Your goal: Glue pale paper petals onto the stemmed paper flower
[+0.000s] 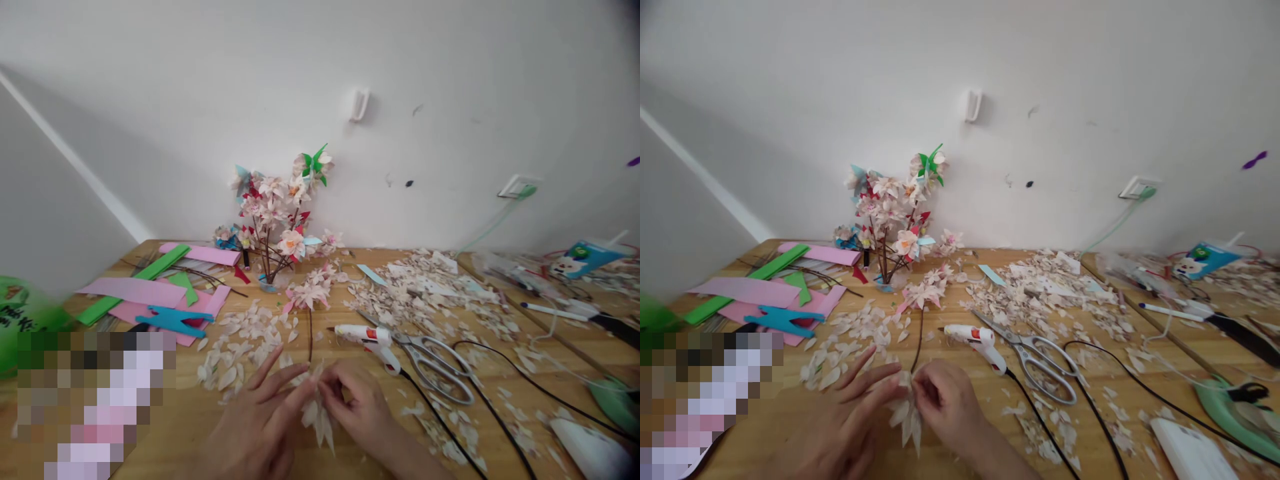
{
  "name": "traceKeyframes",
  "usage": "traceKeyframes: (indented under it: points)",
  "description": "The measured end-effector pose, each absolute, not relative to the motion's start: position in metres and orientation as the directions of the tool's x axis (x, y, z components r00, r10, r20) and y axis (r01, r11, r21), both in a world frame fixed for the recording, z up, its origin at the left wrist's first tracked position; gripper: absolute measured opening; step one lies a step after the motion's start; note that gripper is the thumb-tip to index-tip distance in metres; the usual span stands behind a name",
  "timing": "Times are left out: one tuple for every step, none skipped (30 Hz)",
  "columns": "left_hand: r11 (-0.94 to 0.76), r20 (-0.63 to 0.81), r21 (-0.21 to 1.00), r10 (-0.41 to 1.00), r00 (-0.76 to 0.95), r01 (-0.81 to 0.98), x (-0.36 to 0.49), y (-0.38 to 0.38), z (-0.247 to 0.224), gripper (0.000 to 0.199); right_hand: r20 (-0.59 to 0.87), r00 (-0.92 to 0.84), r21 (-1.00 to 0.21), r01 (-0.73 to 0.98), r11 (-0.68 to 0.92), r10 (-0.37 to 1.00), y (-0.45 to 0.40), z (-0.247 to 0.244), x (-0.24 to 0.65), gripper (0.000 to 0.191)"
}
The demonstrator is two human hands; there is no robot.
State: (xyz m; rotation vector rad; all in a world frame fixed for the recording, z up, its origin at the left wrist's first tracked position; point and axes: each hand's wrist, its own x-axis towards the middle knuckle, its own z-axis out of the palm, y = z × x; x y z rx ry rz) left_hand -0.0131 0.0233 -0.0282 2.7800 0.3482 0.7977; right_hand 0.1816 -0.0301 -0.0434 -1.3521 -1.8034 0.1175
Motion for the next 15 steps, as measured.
traceKeyframes:
  points:
    - [-0.930, 0.507, 0.329, 0.320, 0.800, 0.164, -0.015, 0.024, -0.030, 0.080, 0.559, -0.049, -0.537, 0.739, 0.407, 0.828, -0.030, -0.044, 0.182, 0.017]
    - [-0.903, 0.519, 0.395, 0.372, 0.769, 0.171, -0.016, 0.024, -0.033, 0.079, 0.551, -0.051, -0.542, 0.737, 0.403, 0.833, -0.031, -0.044, 0.183, 0.017]
    - [-0.860, 0.519, 0.479, 0.439, 0.733, 0.176, -0.018, 0.024, -0.035, 0.079, 0.540, -0.048, -0.554, 0.732, 0.398, 0.840, -0.031, -0.045, 0.184, 0.017]
    - [-0.800, 0.506, 0.575, 0.512, 0.694, 0.171, -0.019, 0.024, -0.038, 0.077, 0.524, -0.040, -0.575, 0.721, 0.388, 0.851, -0.032, -0.045, 0.185, 0.017]
    - [-0.722, 0.473, 0.674, 0.584, 0.660, 0.156, -0.020, 0.024, -0.040, 0.075, 0.495, -0.025, -0.612, 0.699, 0.369, 0.868, -0.032, -0.046, 0.185, 0.016]
    - [-0.636, 0.431, 0.761, 0.641, 0.635, 0.126, -0.021, 0.024, -0.041, 0.072, 0.454, -0.003, -0.668, 0.661, 0.342, 0.891, -0.032, -0.046, 0.185, 0.016]
    - [-0.548, 0.384, 0.832, 0.684, 0.620, 0.089, -0.020, 0.024, -0.042, 0.069, 0.396, 0.026, -0.740, 0.601, 0.302, 0.918, -0.031, -0.047, 0.185, 0.015]
    - [-0.463, 0.339, 0.885, 0.712, 0.615, 0.048, -0.020, 0.024, -0.043, 0.067, 0.318, 0.056, -0.825, 0.508, 0.247, 0.946, -0.030, -0.048, 0.184, 0.015]
    - [-0.384, 0.297, 0.923, 0.729, 0.617, 0.009, -0.018, 0.024, -0.044, 0.065, 0.219, 0.075, -0.909, 0.377, 0.176, 0.973, -0.029, -0.049, 0.183, 0.016]
    - [-0.308, 0.260, 0.951, 0.741, 0.619, -0.030, -0.017, 0.025, -0.045, 0.065, 0.108, 0.078, -0.972, 0.216, 0.089, 0.991, -0.028, -0.050, 0.181, 0.019]
    - [-0.233, 0.230, 0.969, 0.749, 0.621, -0.077, -0.015, 0.026, -0.046, 0.065, -0.003, 0.062, -0.999, 0.039, -0.006, 0.998, -0.026, -0.051, 0.180, 0.024]
    - [-0.162, 0.211, 0.977, 0.753, 0.623, -0.135, -0.013, 0.028, -0.048, 0.066, -0.101, 0.035, -0.987, -0.125, -0.096, 0.994, -0.025, -0.052, 0.178, 0.029]
    - [-0.092, 0.198, 0.976, 0.746, 0.636, -0.197, -0.010, 0.030, -0.050, 0.069, -0.179, 0.009, -0.950, -0.261, -0.170, 0.984, -0.024, -0.053, 0.176, 0.033]
    - [-0.019, 0.186, 0.967, 0.729, 0.658, -0.253, -0.008, 0.033, -0.053, 0.072, -0.233, -0.009, -0.908, -0.357, -0.220, 0.972, -0.023, -0.053, 0.175, 0.035]
    - [0.059, 0.169, 0.954, 0.702, 0.692, -0.293, -0.006, 0.037, -0.055, 0.076, -0.266, -0.013, -0.876, -0.415, -0.247, 0.964, -0.022, -0.053, 0.173, 0.034]
